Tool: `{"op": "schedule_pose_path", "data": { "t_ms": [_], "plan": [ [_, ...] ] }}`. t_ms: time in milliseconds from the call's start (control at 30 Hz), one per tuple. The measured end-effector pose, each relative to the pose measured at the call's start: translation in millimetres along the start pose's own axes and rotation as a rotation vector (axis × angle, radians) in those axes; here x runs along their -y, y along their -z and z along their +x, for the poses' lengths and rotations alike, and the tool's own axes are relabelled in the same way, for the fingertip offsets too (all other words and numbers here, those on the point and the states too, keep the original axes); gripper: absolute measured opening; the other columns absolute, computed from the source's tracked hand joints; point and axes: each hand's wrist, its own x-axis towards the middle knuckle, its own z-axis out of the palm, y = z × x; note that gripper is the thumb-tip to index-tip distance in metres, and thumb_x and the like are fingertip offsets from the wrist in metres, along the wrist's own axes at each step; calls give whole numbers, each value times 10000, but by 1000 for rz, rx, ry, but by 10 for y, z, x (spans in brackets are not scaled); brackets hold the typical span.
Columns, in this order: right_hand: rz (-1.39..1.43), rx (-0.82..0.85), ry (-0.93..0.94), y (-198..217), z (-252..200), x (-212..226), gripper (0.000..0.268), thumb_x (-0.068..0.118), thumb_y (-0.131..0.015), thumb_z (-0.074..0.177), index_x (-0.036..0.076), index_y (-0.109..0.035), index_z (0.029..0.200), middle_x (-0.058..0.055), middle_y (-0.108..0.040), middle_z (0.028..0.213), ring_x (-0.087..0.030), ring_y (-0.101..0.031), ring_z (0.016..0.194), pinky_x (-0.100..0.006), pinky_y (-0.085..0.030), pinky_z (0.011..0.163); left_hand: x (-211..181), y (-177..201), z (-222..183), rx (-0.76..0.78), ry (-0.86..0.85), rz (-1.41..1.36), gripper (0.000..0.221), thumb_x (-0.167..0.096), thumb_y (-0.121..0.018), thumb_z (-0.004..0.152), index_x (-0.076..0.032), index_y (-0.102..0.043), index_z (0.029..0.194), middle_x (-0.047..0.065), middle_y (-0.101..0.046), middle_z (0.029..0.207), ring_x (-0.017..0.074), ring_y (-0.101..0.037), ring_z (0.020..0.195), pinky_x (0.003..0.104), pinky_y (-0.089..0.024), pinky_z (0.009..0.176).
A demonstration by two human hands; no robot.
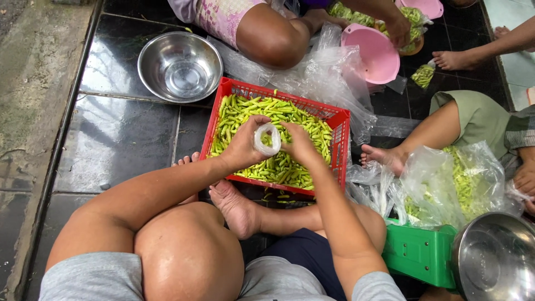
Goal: Bagging green chilies from a crate into small plastic bags while sitting on the floor.
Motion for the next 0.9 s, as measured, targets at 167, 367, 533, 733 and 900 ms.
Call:
{"op": "schedule_pose_path", "data": {
  "t_ms": [167,367,533,733,900],
  "plan": [
    [-392,97,-103,-500,-45,242,1058,401,-898,689,56,-378,1543,-157,-186,1655,-443,-277,1474,-633,-445,1106,29,21,18,19,47,35,827,-199,-940,588,-90,-533,1300,188,-720,1087,459,-666,1070,567,-519,948],
    [-559,25,-142,-704,-24,24,855,448,-793,709,128,-484,1439,-47,-466,1390,-352,-511,1226,-532,-553,970,8,29,-8,48,68,50,838,-181,-935,603,-108,-521,1328,198,-713,1110,466,-662,1087,583,-515,959],
    [-568,49,-47,-786,162,-480,529,388,-760,759,99,-643,1186,-58,-514,1180,-365,-533,1146,-537,-615,826,20,75,-46,66,82,80,811,-221,-917,625,-121,-512,1321,195,-718,1088,468,-660,1078,595,-508,955],
    [-358,-12,286,-437,98,-649,341,101,-713,714,176,-728,1047,-101,-670,988,-391,-682,1003,-488,-600,849,81,31,-42,85,74,131,797,-235,-934,626,-136,-546,1315,163,-729,1096,428,-679,1090,559,-502,998],
    [-120,17,64,359,-306,257,333,158,-783,857,132,-753,1187,-207,-726,1142,-471,-687,1069,-565,-545,948,34,44,-52,125,60,199,811,-277,-913,646,-153,-508,1338,159,-722,1094,426,-657,1121,583,-458,1036]
  ]
}}
